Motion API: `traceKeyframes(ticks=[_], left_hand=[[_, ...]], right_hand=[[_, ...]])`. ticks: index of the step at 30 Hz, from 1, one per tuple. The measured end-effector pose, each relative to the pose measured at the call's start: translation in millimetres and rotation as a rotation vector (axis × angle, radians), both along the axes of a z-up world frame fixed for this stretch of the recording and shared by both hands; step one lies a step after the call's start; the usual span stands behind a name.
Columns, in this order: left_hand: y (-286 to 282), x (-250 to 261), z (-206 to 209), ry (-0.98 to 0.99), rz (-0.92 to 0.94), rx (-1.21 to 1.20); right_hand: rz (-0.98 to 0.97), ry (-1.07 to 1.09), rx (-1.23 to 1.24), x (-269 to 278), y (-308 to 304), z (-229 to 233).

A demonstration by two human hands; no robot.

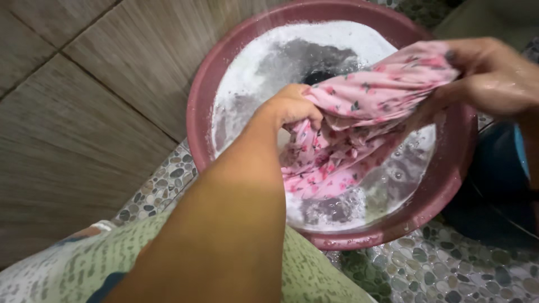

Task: The person hand-washes various garments in a pink basin filled with soapy water. They scrub, rinse, and wring out items including a dark shirt, a patterned cloth, a red garment, and a pink floral piece, then transfer them to a blue bucket.

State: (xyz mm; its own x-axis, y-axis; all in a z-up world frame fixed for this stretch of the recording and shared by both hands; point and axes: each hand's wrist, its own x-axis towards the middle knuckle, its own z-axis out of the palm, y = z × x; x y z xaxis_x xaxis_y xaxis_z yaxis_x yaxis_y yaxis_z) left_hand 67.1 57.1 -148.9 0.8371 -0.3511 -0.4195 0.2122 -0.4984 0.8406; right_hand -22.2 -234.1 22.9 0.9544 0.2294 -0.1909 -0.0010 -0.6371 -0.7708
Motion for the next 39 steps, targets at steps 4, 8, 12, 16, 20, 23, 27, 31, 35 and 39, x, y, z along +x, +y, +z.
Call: traceKeyframes(ticks=[4,8,12,16,20,23,27,31,35,39], left_hand=[[7,-18,15,0.109,-0.050,0.243],[15,-22,15,0.034,-0.211,0.498],[22,-32,20,0.133,-0.148,0.450],[23,-43,36,0.128,-0.110,0.379],[21,-49,39,0.028,-0.206,0.408],[12,-53,36,-0.116,-0.302,0.379],[-10,-45,46,-0.392,0.021,-0.421],[-14,-39,70,-0.409,0.251,-0.627],[-16,-54,90,-0.364,0.347,-0.643],[-12,-66,107,-0.308,0.382,-0.651]], right_hand=[[0.028,0.394,-0.185,22,7,-81],[0.321,0.331,-0.424,2,32,-240],[0.300,0.493,-0.348,-33,33,-311],[0.235,0.469,0.141,-33,35,-248],[-0.291,0.409,0.415,-13,63,-136],[-0.127,0.113,0.549,1,75,-66],[-0.020,-0.084,0.872,19,81,-19],[-0.048,-0.059,0.997,17,88,5],[-0.216,-0.033,0.937,-14,92,11],[-0.693,-0.083,0.788,-39,101,10]])
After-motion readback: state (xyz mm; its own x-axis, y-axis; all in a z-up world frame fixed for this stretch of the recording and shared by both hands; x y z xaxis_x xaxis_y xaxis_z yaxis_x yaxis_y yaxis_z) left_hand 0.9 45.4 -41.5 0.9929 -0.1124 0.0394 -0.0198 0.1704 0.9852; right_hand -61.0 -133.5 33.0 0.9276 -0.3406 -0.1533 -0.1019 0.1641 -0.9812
